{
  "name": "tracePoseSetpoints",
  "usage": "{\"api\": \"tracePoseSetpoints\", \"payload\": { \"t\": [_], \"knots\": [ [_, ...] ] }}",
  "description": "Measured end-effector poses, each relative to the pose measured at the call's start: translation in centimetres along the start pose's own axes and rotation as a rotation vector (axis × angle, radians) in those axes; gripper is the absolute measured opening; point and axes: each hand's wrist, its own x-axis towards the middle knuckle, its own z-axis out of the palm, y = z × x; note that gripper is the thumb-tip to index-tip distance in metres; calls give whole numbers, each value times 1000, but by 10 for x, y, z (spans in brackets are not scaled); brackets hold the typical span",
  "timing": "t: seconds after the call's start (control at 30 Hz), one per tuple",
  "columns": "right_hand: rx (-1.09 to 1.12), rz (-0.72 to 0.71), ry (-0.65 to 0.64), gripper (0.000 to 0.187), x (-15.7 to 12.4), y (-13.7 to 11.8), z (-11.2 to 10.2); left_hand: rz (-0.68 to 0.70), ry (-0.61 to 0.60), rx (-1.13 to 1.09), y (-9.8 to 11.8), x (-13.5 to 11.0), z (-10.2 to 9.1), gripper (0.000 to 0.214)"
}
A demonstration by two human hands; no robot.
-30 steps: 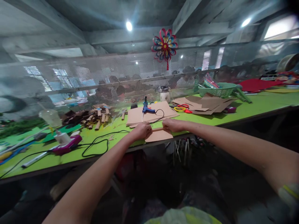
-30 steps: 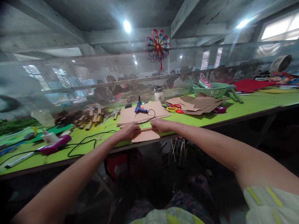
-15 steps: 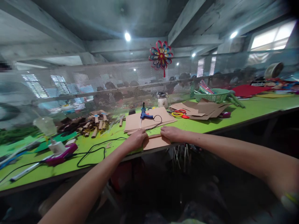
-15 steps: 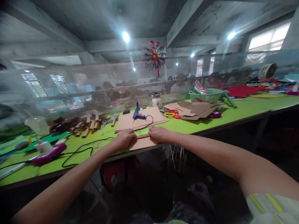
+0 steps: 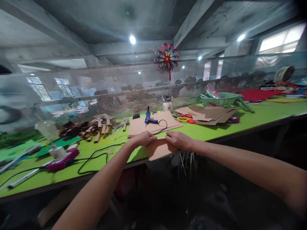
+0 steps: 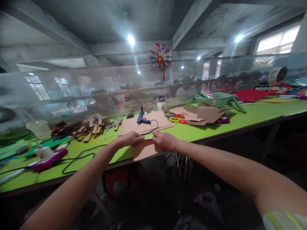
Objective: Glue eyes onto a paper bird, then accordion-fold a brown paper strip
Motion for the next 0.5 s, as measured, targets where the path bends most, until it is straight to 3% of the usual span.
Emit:
{"api": "tracePoseSetpoints", "payload": {
  "t": [0.2,0.37,0.5],
  "knots": [
    [39,-17,148,19,-6,0,1,1,-209,-312,19,-22,-5,55],
    [154,49,226,19,-6,-3,10,-9,-111,-378,14,-23,9,49],
    [472,185,290,24,-2,-1,0,13,-26,-305,7,-20,15,44]
  ]
}}
